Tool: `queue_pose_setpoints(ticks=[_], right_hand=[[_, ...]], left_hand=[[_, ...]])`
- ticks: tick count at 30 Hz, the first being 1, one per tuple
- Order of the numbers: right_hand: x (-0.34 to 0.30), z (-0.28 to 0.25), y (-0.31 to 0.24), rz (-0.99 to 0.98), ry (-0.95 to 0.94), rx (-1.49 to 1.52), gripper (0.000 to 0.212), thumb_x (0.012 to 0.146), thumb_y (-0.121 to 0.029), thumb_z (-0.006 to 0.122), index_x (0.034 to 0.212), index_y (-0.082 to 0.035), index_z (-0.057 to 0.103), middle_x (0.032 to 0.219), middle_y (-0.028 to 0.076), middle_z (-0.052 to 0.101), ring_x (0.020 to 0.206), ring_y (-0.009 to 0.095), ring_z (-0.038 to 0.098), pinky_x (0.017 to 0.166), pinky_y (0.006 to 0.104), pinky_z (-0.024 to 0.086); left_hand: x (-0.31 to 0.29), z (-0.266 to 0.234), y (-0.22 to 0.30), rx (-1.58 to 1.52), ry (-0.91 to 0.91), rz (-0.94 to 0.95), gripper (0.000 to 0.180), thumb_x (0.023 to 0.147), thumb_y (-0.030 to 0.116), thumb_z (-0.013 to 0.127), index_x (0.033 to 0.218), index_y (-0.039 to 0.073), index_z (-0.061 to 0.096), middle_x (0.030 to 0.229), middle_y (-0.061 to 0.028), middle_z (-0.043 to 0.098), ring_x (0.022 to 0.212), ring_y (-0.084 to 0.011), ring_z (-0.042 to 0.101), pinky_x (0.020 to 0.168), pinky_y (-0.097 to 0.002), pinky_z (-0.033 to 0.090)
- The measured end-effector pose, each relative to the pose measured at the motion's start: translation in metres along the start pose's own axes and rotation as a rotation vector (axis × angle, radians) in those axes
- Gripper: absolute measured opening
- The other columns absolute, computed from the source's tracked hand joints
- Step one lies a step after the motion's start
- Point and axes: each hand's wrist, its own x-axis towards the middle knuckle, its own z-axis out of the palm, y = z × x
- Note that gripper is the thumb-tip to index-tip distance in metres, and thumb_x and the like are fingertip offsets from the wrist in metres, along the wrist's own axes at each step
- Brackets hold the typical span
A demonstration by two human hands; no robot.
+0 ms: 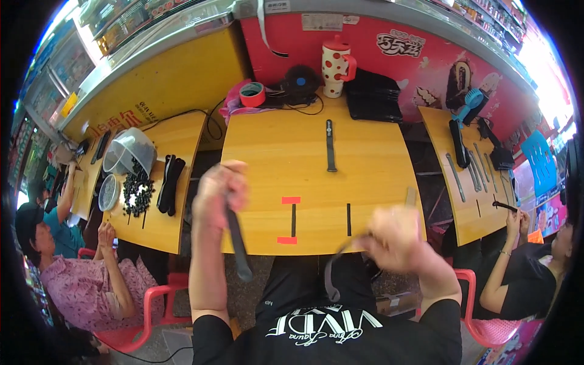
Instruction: Manually assembling plastic or rubber straps by inserting fasteners/buckles into pre-cut slots.
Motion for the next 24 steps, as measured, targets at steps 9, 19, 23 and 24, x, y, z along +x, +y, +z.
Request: queue_pose_setpoints(ticks=[9, 19, 23, 24], right_hand=[[0.095, 0.054, 0.118, 0.403, 0.010, 0.069, 0.028, 0.084, -0.027, 0.070, 0.073, -0.004, 0.058, 0.055, 0.015, 0.053, 0.053, 0.033, 0.056, 0.048, 0.0394, 0.038], [0.128, 0.149, 0.262, 0.497, -0.178, -0.249, 0.040, 0.085, -0.047, 0.062, 0.084, -0.007, 0.064, 0.070, 0.016, 0.064, 0.074, 0.036, 0.064, 0.062, 0.0477, 0.049], [0.124, 0.184, 0.286, 0.547, -0.233, -0.278, 0.037, 0.083, -0.044, 0.063, 0.090, -0.008, 0.066, 0.074, 0.016, 0.066, 0.077, 0.036, 0.066, 0.067, 0.0476, 0.051], [0.122, 0.189, 0.291, 0.534, -0.285, -0.310, 0.038, 0.083, -0.044, 0.064, 0.090, -0.007, 0.066, 0.075, 0.017, 0.066, 0.077, 0.036, 0.066, 0.068, 0.0473, 0.051]], left_hand=[[0.011, 0.063, -0.058, 0.073, -0.317, -0.577, 0.020, 0.082, 0.010, 0.073, 0.095, -0.002, 0.062, 0.063, -0.0038, 0.058, 0.043, -0.0092, 0.051, 0.040, -0.0212, 0.039], [0.137, 0.049, -0.114, 0.319, 0.071, -0.562, 0.016, 0.082, 0.003, 0.070, 0.077, 0.000, 0.055, 0.069, -0.0115, 0.064, 0.043, -0.0135, 0.055, 0.038, -0.0252, 0.041], [0.164, 0.046, -0.135, 0.467, 0.136, -0.588, 0.019, 0.081, 0.001, 0.070, 0.084, -0.004, 0.052, 0.069, -0.0153, 0.064, 0.041, -0.0161, 0.056, 0.035, -0.0285, 0.041], [0.167, 0.048, -0.137, 0.515, 0.163, -0.588, 0.022, 0.080, 0.000, 0.070, 0.087, -0.006, 0.050, 0.069, -0.0167, 0.063, 0.041, -0.0172, 0.056, 0.034, -0.0299, 0.042]])
